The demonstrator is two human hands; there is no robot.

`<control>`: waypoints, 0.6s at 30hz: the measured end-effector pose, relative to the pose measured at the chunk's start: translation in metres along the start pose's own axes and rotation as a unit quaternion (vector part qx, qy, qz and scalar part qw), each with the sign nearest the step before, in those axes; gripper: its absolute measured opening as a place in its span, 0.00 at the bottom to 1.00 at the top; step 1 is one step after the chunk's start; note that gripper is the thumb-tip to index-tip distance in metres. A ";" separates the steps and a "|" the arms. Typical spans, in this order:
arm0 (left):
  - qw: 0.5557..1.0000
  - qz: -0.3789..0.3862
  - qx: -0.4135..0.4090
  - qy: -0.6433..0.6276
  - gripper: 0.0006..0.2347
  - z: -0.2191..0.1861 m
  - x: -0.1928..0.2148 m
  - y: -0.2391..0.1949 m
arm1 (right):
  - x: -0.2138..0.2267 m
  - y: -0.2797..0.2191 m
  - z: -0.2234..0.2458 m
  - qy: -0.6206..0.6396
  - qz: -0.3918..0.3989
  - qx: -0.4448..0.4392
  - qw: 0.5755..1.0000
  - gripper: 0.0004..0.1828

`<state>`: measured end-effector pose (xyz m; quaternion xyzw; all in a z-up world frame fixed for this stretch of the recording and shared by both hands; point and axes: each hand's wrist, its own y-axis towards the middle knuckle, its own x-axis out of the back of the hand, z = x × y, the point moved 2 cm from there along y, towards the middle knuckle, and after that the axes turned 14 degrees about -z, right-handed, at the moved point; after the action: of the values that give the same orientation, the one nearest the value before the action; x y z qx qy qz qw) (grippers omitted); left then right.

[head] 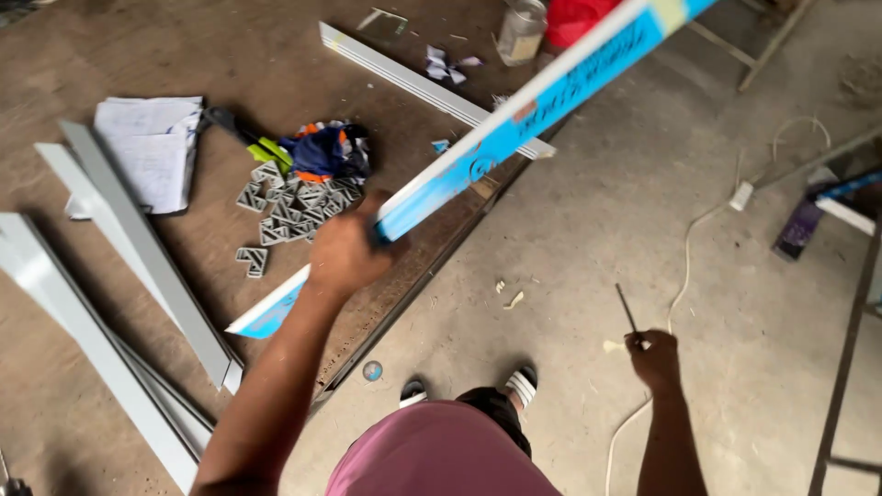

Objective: Filing and cleaning the edges of aluminum profiles on a workbench in a fabrication shop

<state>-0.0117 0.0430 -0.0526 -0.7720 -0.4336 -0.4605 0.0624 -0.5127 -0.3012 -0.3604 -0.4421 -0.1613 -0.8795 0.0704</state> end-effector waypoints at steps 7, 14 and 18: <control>0.967 0.012 -0.172 0.185 0.26 0.026 0.030 -0.002 | 0.090 0.013 0.018 -0.072 -0.108 -0.236 0.963 0.16; 0.778 -0.140 -0.459 0.405 0.20 -0.006 0.084 0.051 | 0.171 0.040 0.239 0.124 -0.178 0.270 0.938 0.14; 0.654 -0.241 -0.591 0.406 0.20 -0.069 0.125 0.076 | 0.136 0.046 0.309 0.163 0.007 0.370 0.915 0.26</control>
<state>0.0230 0.0385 0.1052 -0.2502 -0.1725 -0.8859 -0.3505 -0.3481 -0.2347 -0.0692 -0.2362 -0.4584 -0.8162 0.2606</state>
